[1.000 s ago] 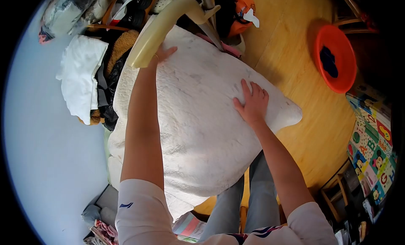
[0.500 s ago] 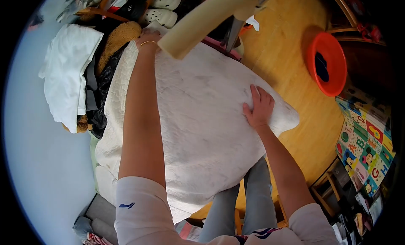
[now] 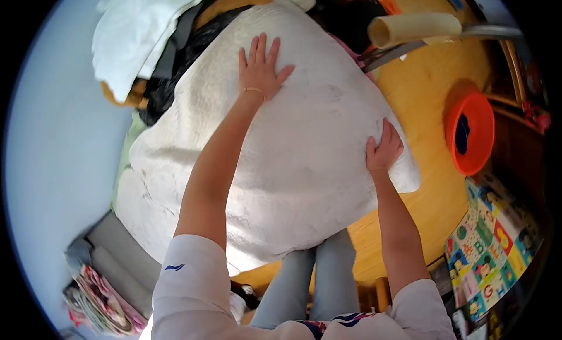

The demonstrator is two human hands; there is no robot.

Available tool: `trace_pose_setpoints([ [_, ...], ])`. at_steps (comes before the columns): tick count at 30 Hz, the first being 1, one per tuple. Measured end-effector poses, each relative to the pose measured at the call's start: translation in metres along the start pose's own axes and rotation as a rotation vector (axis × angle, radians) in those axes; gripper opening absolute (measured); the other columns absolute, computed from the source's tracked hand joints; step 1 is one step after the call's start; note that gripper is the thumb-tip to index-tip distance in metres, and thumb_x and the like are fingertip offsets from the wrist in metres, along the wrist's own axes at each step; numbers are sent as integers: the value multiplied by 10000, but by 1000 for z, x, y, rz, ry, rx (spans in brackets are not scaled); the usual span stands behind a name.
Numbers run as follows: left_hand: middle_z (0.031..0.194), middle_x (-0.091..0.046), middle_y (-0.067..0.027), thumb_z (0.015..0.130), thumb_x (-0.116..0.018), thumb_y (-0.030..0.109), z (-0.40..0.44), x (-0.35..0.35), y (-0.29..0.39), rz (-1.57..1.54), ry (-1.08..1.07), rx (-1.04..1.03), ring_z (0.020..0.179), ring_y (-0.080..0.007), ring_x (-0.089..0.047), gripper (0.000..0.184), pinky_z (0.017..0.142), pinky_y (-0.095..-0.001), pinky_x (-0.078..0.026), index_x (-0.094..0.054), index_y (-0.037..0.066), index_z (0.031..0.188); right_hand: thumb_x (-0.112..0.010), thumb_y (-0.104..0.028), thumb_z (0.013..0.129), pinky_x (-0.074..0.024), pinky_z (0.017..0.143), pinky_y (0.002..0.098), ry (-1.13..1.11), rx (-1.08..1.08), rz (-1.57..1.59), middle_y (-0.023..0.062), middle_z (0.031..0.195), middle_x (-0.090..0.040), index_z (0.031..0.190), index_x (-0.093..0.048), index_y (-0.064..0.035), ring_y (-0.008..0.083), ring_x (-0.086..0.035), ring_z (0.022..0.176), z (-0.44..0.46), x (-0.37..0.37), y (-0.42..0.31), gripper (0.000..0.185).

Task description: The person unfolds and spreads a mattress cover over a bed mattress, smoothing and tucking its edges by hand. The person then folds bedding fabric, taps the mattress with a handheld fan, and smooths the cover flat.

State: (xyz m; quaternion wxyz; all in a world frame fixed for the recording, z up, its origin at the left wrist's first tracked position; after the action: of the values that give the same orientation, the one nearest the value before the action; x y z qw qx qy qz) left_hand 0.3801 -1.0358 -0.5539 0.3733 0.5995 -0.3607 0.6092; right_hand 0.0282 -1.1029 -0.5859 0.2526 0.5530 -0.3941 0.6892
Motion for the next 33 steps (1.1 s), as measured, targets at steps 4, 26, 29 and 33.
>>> trace_pose_setpoints([
  [4,1532,-121,-118,908,-339,585,-82,7,-51,93,-136,135,1415,-259,-110,734,1133,-418,-88,-149,160,1476,-514,-403,813,-282,975,446,40,26,8,115,1268,-477,1367,-388,-145,279,-415,1190,2,-1,2,624],
  [26,1315,-490,-116,899,-515,325,-521,75,-261,-78,-171,1013,1216,-288,-448,463,974,-452,-366,-429,101,1295,-457,-317,907,-222,1035,550,-134,495,-69,171,1413,-361,1372,-410,-169,297,-305,1331,-108,-4,-184,489],
  [29,1322,-490,-87,892,-527,310,-475,83,-301,-40,-80,864,1219,-265,-449,444,986,-436,-354,-454,109,1281,-464,-300,908,-185,1055,556,-179,533,-22,146,1417,-365,1372,-408,-177,281,-292,1344,-110,-13,-247,484],
  [33,1316,-500,-53,901,-522,300,-392,84,-328,-8,33,664,1223,-224,-450,406,1004,-402,-327,-477,131,1267,-468,-260,909,-199,1074,505,-131,577,-69,127,1360,-445,1364,-409,-165,273,-374,1297,-80,-16,-318,469],
])
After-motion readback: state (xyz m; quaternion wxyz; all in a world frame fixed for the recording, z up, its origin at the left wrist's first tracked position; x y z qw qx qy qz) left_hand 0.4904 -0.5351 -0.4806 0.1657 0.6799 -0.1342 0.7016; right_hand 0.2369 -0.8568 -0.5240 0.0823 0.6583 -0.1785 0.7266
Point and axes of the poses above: each hand's wrist, its own z-axis towards the middle knuckle, its own x-axis out of the back of the hand, y = z × x, the point moved 8 cm from there along z, towards the middle knuckle
